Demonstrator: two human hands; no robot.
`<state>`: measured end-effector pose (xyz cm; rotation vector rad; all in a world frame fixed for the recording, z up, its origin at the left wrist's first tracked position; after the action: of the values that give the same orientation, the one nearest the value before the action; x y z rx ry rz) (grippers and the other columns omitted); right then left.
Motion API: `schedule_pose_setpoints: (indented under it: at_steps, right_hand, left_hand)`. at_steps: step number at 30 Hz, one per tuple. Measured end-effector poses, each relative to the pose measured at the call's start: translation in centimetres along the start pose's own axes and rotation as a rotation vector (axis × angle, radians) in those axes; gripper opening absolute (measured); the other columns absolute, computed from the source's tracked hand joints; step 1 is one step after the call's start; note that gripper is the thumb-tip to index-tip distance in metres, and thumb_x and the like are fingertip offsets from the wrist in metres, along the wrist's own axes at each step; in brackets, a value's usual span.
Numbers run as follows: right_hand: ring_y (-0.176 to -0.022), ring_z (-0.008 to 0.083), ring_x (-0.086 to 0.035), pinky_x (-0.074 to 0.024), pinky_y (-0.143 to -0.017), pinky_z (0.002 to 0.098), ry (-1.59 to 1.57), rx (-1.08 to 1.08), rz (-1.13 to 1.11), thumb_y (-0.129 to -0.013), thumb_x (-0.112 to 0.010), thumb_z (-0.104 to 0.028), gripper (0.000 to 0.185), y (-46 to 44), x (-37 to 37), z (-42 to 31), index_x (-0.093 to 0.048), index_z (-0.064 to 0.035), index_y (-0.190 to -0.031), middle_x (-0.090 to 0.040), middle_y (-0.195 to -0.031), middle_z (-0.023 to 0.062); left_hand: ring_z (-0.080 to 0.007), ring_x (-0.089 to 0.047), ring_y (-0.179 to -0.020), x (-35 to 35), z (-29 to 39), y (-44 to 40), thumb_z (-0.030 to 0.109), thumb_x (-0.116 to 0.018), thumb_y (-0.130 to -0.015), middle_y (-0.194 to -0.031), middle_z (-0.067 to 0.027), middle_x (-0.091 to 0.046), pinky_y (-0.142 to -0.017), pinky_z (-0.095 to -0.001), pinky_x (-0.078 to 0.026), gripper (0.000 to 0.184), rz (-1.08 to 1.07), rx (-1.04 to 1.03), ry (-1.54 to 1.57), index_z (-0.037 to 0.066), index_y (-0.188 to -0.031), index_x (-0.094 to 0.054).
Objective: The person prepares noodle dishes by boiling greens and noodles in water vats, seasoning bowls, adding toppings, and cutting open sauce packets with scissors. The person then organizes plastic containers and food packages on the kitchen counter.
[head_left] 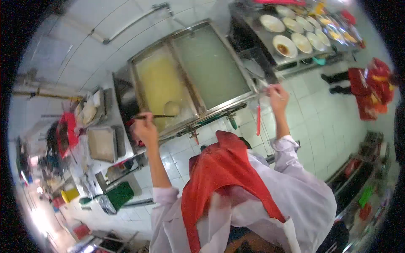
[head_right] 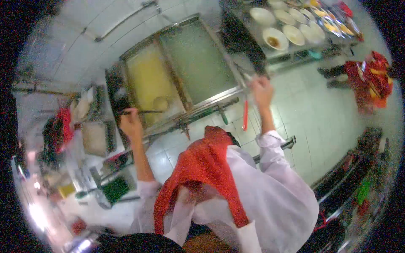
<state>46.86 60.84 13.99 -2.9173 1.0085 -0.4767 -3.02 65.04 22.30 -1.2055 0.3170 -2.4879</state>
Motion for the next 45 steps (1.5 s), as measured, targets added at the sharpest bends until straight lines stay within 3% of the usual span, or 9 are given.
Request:
schedule_pose_setpoints:
  at_steps: [7, 10, 12, 15, 18, 24, 26, 34, 45]
  right_hand:
    - [-0.088, 0.0234, -0.065, -0.0575, -0.07, 0.0341, -0.377, -0.024, 0.09, -0.089, -0.053, -0.014, 0.022, -1.6, 4.1, -1.4, -0.061, 0.0066, -0.095, -0.065, -0.093, 0.0163]
    - [-0.074, 0.0247, -0.064, -0.0596, -0.062, 0.0367, -0.502, -0.033, 0.174, -0.084, -0.056, -0.008, 0.019, -3.2, 6.8, -0.3, -0.06, 0.0082, -0.091, -0.063, -0.084, 0.0162]
    - [-0.074, 0.025, -0.063, -0.0598, -0.061, 0.0354, -0.122, 0.255, 0.218, -0.082, -0.053, -0.006, 0.018, -4.1, 8.5, -1.3, -0.061, 0.0091, -0.089, -0.061, -0.083, 0.0166]
    - [-0.078, 0.026, -0.063, -0.0601, -0.061, 0.0362, -0.584, 0.238, 0.088, -0.084, -0.048, -0.006, 0.02, -6.6, 9.6, -3.3, -0.061, 0.0085, -0.088, -0.061, -0.087, 0.017]
    - [-0.081, 0.0275, -0.063, -0.059, -0.067, 0.0376, -0.294, 0.116, 0.324, -0.087, -0.043, -0.009, 0.025, -7.0, 10.2, -5.0, -0.061, 0.0086, -0.089, -0.062, -0.092, 0.0173]
    - [-0.094, 0.0289, -0.062, -0.0547, -0.081, 0.0403, -0.462, 0.055, 0.006, -0.087, -0.044, -0.009, 0.025, -9.3, 3.4, 1.7, -0.061, 0.0079, -0.092, -0.062, -0.104, 0.0203]
    - [-0.095, 0.0298, -0.062, -0.0541, -0.083, 0.0403, -0.323, -0.045, -0.016, -0.087, -0.047, -0.011, 0.024, -9.3, 1.8, 4.5, -0.061, 0.0068, -0.095, -0.062, -0.104, 0.0188]
    - [-0.091, 0.0269, -0.064, -0.0534, -0.08, 0.0361, -0.197, -0.054, -0.077, -0.092, -0.054, -0.015, 0.026, -9.2, 3.8, 11.6, -0.055, 0.0042, -0.11, -0.062, -0.102, 0.0168]
    - [-0.076, 0.0153, -0.063, -0.0491, -0.069, 0.0258, 0.614, 0.023, -0.023, -0.086, -0.064, -0.019, 0.027, -9.3, 1.6, 6.4, -0.064, 0.0036, -0.1, -0.067, -0.084, 0.0087]
  left_hand:
    - [-0.0321, -0.062, -0.069, -1.2, 3.5, 1.3, 0.017, -0.056, -0.088, -0.077, -0.0149, -0.065, -0.06, -0.0419, -0.046, 0.015, -0.057, -0.328, -0.16, 0.004, -0.085, -0.062]
    - [-0.0337, -0.06, -0.073, 1.5, -0.5, -1.9, 0.02, -0.056, -0.085, -0.079, -0.0158, -0.061, -0.063, -0.0477, -0.046, 0.015, 0.128, 0.269, 0.038, 0.009, -0.091, -0.064]
    - [-0.0287, -0.06, -0.068, -3.0, 0.0, 0.6, 0.013, -0.056, -0.082, -0.076, -0.0126, -0.061, -0.061, -0.0451, -0.047, 0.014, -0.357, -0.164, -0.819, 0.01, -0.093, -0.064]
    - [-0.0294, -0.063, -0.073, -3.4, 2.1, 3.7, 0.009, -0.056, -0.076, -0.077, -0.015, -0.064, -0.067, -0.044, -0.048, 0.012, -0.352, -0.492, -0.124, 0.005, -0.085, -0.063]
    - [-0.0333, -0.062, -0.07, 0.8, -0.4, -1.9, 0.015, -0.056, -0.083, -0.076, -0.0158, -0.063, -0.06, -0.0439, -0.047, 0.013, 0.106, 0.244, 0.075, 0.01, -0.091, -0.064]
    - [-0.0332, -0.062, -0.07, -2.4, 3.8, 1.3, 0.02, -0.059, -0.085, -0.076, -0.0161, -0.063, -0.064, -0.04, -0.049, 0.016, -0.295, -0.496, -0.184, 0.005, -0.089, -0.063]
    - [-0.0334, -0.064, -0.082, 0.1, 1.2, -1.4, 0.02, -0.064, -0.083, -0.09, -0.0161, -0.065, -0.074, -0.0372, -0.051, 0.023, -0.178, 0.179, -0.182, 0.004, -0.099, -0.061]
    - [-0.026, -0.049, -0.118, 3.9, -1.5, 2.2, 0.01, -0.069, -0.079, -0.128, -0.0144, -0.05, -0.091, -0.0356, -0.048, 0.053, -0.207, 0.1, 0.377, 0.002, -0.127, -0.048]
    - [-0.0151, -0.062, -0.08, 9.2, -17.1, 20.0, 0.0, -0.064, -0.082, -0.112, -0.0105, -0.058, -0.061, -0.0234, -0.05, 0.041, -0.159, 0.477, 0.085, 0.004, -0.121, -0.051]
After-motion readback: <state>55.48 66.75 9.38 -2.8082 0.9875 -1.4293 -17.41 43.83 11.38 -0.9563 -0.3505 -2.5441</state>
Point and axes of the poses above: each hand's wrist, its own y-axis away from the middle knuckle, its own x-axis out of the back of the hand, z = x × y, the point moved 3 cm from there along -y, towards the middle knuckle
